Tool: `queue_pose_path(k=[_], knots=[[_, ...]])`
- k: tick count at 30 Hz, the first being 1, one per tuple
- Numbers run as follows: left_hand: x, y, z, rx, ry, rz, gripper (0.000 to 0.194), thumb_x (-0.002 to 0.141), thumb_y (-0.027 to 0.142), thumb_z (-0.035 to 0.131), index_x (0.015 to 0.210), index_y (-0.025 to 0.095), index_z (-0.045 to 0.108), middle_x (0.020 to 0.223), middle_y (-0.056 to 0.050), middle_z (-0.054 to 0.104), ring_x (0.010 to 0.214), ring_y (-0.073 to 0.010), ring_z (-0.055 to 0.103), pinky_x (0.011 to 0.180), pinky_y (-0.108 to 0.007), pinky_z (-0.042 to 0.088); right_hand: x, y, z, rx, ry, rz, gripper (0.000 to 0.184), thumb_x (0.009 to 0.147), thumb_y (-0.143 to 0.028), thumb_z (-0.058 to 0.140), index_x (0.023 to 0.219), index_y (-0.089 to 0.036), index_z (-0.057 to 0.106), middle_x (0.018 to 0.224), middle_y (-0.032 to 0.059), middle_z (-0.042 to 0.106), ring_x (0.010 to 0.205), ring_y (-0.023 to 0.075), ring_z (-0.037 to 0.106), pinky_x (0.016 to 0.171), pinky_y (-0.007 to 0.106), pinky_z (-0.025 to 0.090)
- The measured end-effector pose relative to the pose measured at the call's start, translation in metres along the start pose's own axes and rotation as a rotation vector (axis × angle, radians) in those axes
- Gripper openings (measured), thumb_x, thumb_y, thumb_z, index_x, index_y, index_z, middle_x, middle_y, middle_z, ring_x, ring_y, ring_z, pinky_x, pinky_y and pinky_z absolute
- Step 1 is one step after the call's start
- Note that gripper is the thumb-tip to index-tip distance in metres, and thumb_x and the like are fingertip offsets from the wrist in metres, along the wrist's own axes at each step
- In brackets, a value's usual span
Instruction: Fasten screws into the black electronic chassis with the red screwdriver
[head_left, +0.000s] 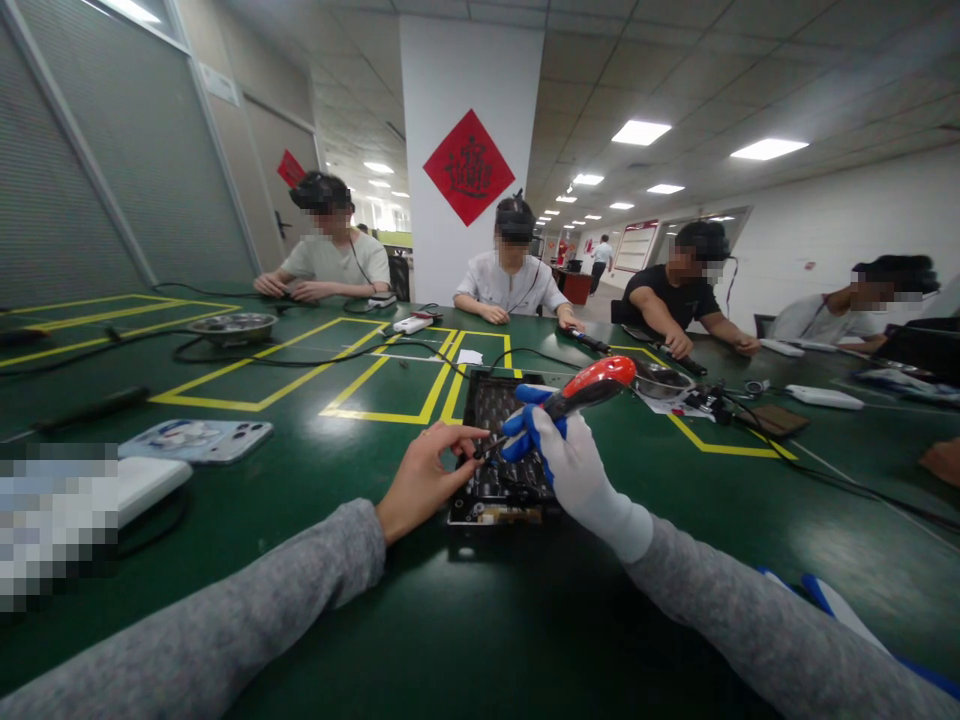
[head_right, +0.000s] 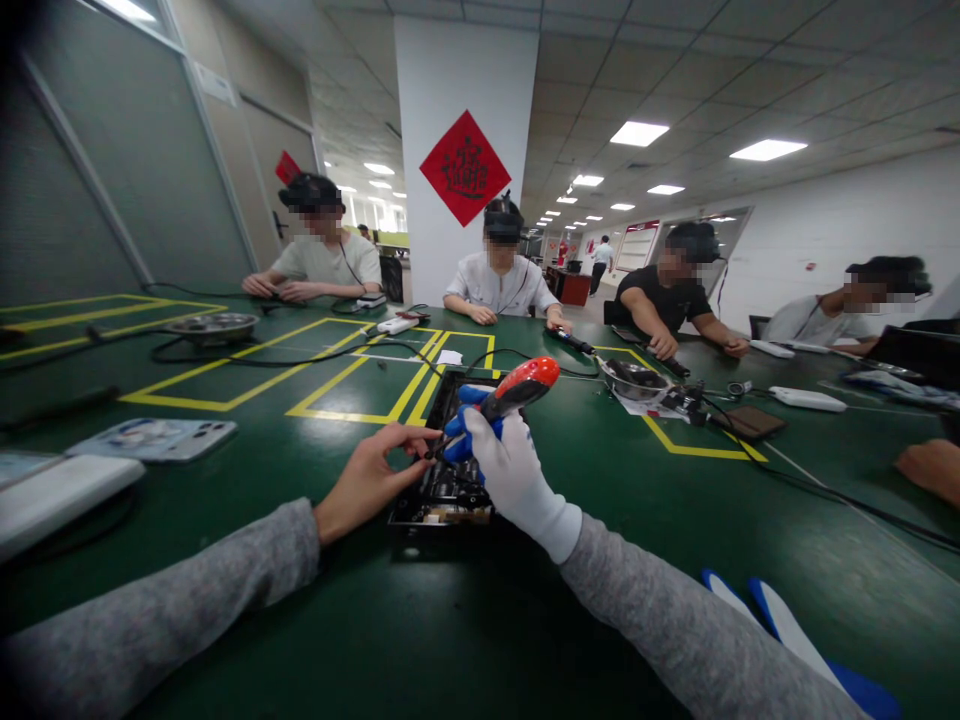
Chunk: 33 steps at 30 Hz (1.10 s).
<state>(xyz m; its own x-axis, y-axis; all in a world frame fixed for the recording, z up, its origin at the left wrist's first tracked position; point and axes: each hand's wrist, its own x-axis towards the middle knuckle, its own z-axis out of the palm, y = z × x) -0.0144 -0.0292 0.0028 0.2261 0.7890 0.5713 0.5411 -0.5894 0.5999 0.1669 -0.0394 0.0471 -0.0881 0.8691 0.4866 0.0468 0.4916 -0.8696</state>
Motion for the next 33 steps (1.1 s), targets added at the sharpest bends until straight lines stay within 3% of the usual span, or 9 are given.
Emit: queue_pose_path(k=[6,10,14,18,24,33], knots=[[0.000,0.001,0.000,-0.023,-0.035,0.031,0.029,0.075,0.018,0.055,0.104,0.021,0.059,0.083,-0.002,0.059,0.079,-0.0153,0.053,0.077,-0.029,0.042,0.002,-0.005,-0.001,-0.070,-0.022,-0.049,0.034,0.080,-0.039,0.051,0.105,-0.018,0.056,0.095,0.0071,0.064,0.082,0.0167,0.062,0.069,0.028,0.051],[0.000,-0.001,0.000,-0.045,-0.058,0.041,0.032,0.075,0.015,0.053,0.107,0.021,0.057,0.086,-0.003,0.058,0.080,-0.0148,0.052,0.077,-0.029,0.042,0.002,-0.006,0.000,-0.076,-0.018,-0.044,0.035,0.080,-0.040,0.050,0.107,-0.018,0.055,0.095,0.0074,0.063,0.084,0.0172,0.061,0.071,0.030,0.051],[-0.002,0.001,0.000,-0.049,-0.094,0.022,0.036,0.074,0.016,0.054,0.110,0.021,0.056,0.088,-0.003,0.057,0.082,-0.0156,0.052,0.078,-0.030,0.042,0.002,-0.004,0.000,-0.065,0.031,-0.036,0.035,0.080,-0.041,0.050,0.105,-0.018,0.055,0.091,0.0064,0.063,0.079,0.0157,0.061,0.071,0.030,0.051],[-0.002,0.002,-0.001,-0.078,-0.103,0.015,0.041,0.074,0.016,0.053,0.114,0.021,0.051,0.095,-0.004,0.056,0.089,-0.0165,0.051,0.085,-0.032,0.041,0.002,-0.002,0.000,-0.018,0.116,-0.029,0.037,0.080,-0.044,0.048,0.105,-0.018,0.054,0.077,0.0028,0.062,0.061,0.0122,0.058,0.058,0.026,0.050],[0.003,-0.013,0.001,-0.018,-0.144,-0.032,0.039,0.073,0.009,0.043,0.109,0.021,0.053,0.109,-0.004,0.055,0.103,-0.0180,0.048,0.094,-0.036,0.035,0.004,0.001,-0.006,0.028,0.305,-0.008,0.037,0.081,-0.049,0.044,0.097,-0.017,0.056,0.058,-0.0031,0.055,0.040,0.0064,0.045,0.037,0.018,0.037],[0.007,-0.015,-0.004,0.110,-0.158,-0.021,0.030,0.071,0.007,0.042,0.092,0.020,0.059,0.100,-0.002,0.058,0.100,-0.0188,0.049,0.094,-0.037,0.032,0.002,0.010,-0.007,0.071,0.324,0.080,0.042,0.077,-0.054,0.046,0.089,-0.015,0.057,0.051,-0.0047,0.053,0.036,0.0053,0.040,0.036,0.019,0.031]])
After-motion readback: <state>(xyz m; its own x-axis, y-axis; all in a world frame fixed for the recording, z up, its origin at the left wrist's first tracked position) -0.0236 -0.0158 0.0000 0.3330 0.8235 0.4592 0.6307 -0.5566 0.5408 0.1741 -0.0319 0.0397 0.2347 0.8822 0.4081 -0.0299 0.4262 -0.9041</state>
